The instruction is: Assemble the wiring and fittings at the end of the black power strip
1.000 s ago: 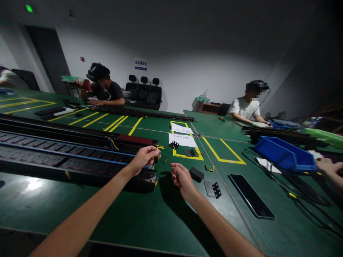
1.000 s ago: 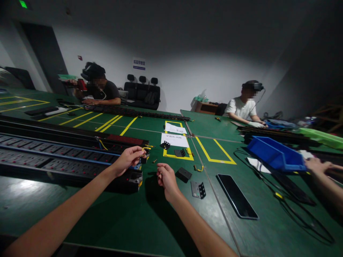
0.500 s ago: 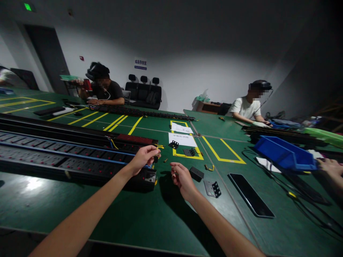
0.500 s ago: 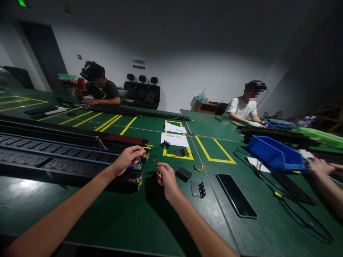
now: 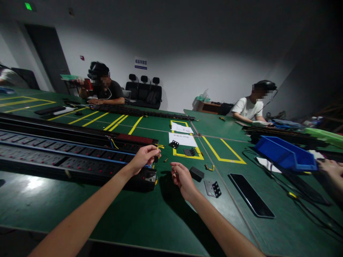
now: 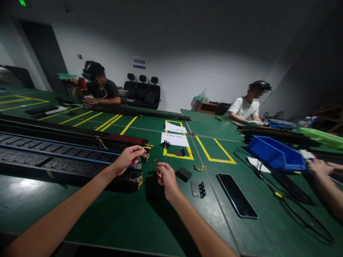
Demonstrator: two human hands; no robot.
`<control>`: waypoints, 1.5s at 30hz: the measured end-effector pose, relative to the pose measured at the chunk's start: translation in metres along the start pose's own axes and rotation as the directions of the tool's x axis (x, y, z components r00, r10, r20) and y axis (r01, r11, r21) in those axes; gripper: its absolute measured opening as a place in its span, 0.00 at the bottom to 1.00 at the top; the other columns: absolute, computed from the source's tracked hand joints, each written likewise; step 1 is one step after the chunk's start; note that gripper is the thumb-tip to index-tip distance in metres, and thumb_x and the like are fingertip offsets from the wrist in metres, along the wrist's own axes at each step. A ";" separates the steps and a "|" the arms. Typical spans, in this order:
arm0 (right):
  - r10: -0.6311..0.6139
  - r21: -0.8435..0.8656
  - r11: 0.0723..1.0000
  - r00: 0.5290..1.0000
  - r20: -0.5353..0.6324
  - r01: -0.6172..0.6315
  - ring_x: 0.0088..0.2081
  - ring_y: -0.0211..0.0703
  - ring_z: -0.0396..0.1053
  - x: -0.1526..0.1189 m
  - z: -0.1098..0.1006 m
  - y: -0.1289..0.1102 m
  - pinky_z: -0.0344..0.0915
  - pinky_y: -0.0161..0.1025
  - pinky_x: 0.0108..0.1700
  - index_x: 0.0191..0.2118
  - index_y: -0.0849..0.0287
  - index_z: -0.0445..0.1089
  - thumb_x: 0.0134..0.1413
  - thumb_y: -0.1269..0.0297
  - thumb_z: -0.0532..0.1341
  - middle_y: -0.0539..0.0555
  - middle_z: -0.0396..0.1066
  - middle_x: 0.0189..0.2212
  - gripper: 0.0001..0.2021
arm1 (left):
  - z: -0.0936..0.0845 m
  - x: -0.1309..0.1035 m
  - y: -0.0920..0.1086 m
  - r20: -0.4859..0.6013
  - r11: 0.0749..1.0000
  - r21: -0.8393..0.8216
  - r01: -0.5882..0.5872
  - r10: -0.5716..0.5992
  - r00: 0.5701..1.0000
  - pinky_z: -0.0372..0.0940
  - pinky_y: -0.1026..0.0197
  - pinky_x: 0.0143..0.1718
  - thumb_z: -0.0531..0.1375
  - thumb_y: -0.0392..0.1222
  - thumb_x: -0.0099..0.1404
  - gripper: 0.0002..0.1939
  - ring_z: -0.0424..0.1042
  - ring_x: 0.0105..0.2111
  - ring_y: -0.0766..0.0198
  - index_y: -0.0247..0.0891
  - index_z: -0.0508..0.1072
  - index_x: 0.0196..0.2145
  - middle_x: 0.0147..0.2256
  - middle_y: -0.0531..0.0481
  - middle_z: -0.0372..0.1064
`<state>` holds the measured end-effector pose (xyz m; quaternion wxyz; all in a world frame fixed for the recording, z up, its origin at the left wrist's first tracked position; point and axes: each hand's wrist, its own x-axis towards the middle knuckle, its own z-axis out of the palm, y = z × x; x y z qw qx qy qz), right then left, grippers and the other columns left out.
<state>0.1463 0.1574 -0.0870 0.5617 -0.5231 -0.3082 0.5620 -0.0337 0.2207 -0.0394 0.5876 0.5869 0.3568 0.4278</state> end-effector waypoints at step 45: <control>-0.002 -0.009 1.000 1.000 0.009 0.002 0.16 0.29 0.54 -0.001 0.000 -0.001 0.47 0.28 0.17 0.38 0.58 0.70 0.36 0.62 0.62 0.43 0.61 0.19 0.17 | 0.000 0.000 0.000 0.001 1.000 0.008 0.001 -0.001 1.000 0.50 0.70 0.17 0.66 0.52 0.57 0.18 0.57 0.17 0.77 0.34 0.73 0.36 0.32 0.50 0.73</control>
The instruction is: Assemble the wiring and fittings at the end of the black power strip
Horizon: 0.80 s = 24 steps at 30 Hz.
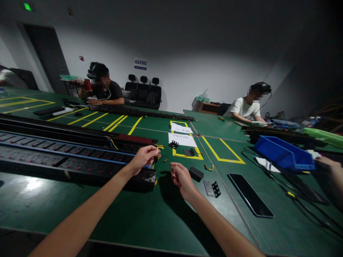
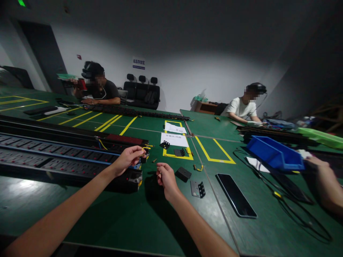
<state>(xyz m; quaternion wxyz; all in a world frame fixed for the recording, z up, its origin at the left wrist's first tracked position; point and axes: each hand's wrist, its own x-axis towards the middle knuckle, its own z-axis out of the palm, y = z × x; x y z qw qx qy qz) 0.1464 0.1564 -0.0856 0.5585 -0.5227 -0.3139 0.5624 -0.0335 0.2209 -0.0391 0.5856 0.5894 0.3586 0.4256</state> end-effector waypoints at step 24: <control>0.005 -0.003 1.000 1.000 -0.009 -0.005 0.16 0.29 0.55 0.001 0.000 0.000 0.48 0.28 0.17 0.39 0.59 0.70 0.36 0.61 0.63 0.43 0.62 0.19 0.18 | 0.000 0.001 -0.001 0.013 1.000 -0.003 -0.010 0.010 1.000 0.49 0.71 0.17 0.65 0.52 0.57 0.18 0.57 0.17 0.78 0.33 0.73 0.36 0.32 0.50 0.73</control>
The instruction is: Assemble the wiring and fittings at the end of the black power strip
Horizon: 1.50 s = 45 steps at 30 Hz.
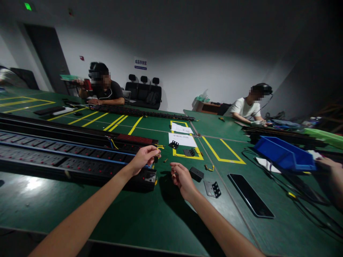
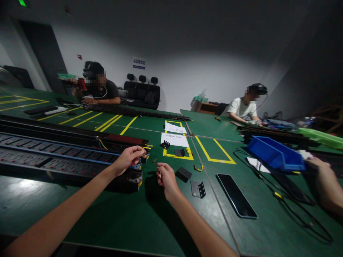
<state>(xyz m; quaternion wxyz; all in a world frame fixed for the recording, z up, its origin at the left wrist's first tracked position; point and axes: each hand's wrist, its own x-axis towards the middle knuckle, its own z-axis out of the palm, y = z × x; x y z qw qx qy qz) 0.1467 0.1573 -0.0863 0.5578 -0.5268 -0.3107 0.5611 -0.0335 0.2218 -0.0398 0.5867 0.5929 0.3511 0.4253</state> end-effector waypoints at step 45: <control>-0.014 -0.004 1.000 1.000 0.013 0.014 0.15 0.29 0.55 -0.001 0.000 -0.001 0.45 0.29 0.17 0.38 0.58 0.69 0.37 0.62 0.62 0.43 0.61 0.19 0.17 | 0.000 -0.001 -0.002 -0.005 0.997 0.054 -0.052 0.052 0.999 0.50 0.70 0.17 0.68 0.55 0.55 0.21 0.54 0.17 0.76 0.35 0.73 0.37 0.23 0.59 0.61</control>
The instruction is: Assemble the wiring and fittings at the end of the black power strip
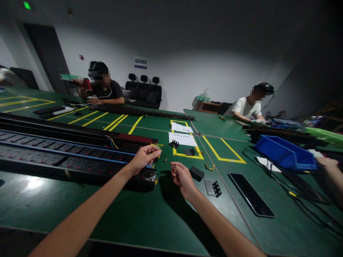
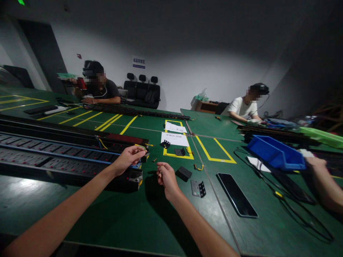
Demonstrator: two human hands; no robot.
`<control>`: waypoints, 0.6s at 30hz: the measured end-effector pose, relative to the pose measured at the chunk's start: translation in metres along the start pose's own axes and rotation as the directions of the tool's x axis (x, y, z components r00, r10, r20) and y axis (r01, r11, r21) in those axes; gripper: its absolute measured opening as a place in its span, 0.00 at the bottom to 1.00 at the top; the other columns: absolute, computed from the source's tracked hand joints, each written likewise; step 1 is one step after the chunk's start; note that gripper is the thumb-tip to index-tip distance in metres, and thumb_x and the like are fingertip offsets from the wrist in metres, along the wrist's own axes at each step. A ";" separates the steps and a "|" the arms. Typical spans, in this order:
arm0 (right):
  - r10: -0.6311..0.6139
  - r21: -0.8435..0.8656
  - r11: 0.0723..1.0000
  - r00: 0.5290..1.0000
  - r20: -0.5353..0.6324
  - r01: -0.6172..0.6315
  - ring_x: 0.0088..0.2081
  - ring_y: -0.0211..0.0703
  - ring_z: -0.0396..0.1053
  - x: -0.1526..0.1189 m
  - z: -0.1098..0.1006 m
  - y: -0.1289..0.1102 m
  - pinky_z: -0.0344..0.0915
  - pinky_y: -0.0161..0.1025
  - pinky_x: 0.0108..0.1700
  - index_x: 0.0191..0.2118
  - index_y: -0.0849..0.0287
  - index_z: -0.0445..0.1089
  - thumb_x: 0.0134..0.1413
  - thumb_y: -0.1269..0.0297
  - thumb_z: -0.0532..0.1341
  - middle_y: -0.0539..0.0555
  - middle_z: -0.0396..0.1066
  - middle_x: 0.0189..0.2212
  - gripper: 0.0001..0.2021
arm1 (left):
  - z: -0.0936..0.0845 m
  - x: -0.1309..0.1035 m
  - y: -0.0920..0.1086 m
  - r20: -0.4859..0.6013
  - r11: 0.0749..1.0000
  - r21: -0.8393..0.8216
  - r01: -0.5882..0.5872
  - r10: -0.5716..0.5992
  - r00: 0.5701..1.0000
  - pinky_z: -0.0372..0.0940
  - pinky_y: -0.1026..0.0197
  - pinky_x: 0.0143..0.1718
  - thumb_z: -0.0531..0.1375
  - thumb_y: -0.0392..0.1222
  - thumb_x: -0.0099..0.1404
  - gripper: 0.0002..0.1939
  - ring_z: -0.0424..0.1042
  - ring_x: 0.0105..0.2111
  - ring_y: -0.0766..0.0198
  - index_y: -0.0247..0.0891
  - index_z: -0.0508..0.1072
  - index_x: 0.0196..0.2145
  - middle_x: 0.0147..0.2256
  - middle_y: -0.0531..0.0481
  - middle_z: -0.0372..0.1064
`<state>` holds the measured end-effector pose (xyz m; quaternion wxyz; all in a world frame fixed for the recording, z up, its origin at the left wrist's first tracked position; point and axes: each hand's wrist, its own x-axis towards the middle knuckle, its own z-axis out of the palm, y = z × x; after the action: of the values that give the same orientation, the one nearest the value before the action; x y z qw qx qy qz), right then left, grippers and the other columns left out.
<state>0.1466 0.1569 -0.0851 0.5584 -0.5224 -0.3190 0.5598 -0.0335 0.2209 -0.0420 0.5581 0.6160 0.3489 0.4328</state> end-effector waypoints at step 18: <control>0.000 0.011 1.000 1.000 0.002 0.000 0.16 0.29 0.54 0.000 0.001 0.000 0.45 0.29 0.16 0.37 0.58 0.70 0.36 0.62 0.62 0.43 0.61 0.19 0.17 | 0.000 -0.002 -0.001 0.032 0.996 0.076 -0.054 0.052 0.998 0.50 0.71 0.17 0.67 0.58 0.57 0.23 0.54 0.18 0.77 0.36 0.70 0.37 0.25 0.58 0.61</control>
<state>0.1460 0.1567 -0.0851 0.5608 -0.5189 -0.3167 0.5621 -0.0343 0.2194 -0.0428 0.5274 0.6524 0.3405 0.4246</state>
